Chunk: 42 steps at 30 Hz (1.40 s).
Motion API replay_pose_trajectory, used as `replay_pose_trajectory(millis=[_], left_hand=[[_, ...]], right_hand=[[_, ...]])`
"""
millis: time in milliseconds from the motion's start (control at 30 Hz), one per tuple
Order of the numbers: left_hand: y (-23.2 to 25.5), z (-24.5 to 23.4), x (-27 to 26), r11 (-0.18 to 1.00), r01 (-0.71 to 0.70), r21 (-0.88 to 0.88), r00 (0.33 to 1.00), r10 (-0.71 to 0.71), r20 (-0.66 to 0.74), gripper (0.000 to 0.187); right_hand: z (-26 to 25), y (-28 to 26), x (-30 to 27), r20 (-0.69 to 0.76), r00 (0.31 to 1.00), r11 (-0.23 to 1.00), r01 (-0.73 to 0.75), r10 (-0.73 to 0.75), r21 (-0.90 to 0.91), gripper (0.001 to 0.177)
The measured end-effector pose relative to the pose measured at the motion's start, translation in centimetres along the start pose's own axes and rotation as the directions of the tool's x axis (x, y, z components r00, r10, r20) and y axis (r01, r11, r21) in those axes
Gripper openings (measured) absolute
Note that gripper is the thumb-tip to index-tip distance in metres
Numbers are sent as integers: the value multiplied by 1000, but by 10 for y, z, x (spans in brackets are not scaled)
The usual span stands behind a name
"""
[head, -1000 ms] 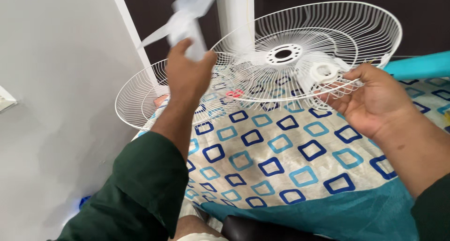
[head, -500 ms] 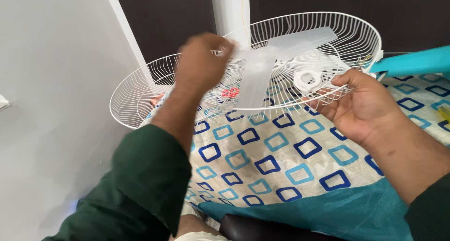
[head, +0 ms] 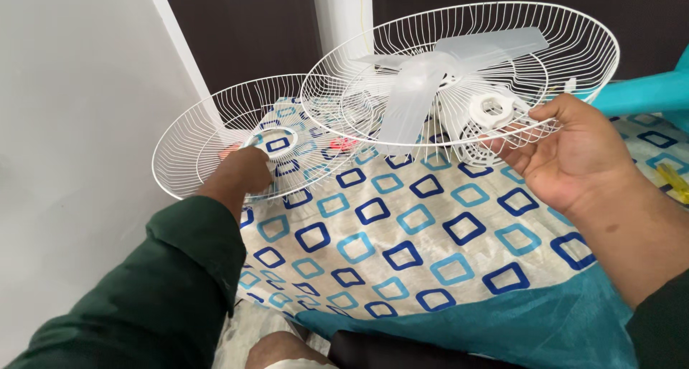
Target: The person removes the front grille, fan blades, and rear grille of a table fan, then uses a screwdriver to loosen and remove the motor housing from the fan stand. The components are placed on a patterned cloth on a table.
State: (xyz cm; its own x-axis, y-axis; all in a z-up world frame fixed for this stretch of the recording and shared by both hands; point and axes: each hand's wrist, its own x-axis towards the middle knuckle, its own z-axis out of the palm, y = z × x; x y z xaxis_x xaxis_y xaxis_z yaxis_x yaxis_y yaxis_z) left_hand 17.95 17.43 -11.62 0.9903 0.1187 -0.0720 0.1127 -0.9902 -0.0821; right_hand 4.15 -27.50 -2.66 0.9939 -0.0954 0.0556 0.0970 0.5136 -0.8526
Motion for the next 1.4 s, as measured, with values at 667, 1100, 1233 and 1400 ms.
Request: replay_pose_trajectory(millis=[667, 1100, 1233, 1400], left_hand=[[59, -127, -119, 734, -237, -636, 909, -64, -413, 64], [-98, 32, -103, -19, 97, -995, 771, -631, 87, 42], [-90, 46, -102, 87, 130, -988, 766, -641, 45, 33], [-75, 13, -130, 169, 205, -964, 763, -645, 50, 38]], right_hand=[[31, 17, 0, 61, 996, 998, -59, 60, -20, 49], [78, 52, 34, 293, 919, 962, -273, 264, -12, 42], [99, 71, 40, 321, 885, 940, -334, 338, -69, 44], [117, 81, 43, 322, 881, 934, -296, 347, -197, 47]])
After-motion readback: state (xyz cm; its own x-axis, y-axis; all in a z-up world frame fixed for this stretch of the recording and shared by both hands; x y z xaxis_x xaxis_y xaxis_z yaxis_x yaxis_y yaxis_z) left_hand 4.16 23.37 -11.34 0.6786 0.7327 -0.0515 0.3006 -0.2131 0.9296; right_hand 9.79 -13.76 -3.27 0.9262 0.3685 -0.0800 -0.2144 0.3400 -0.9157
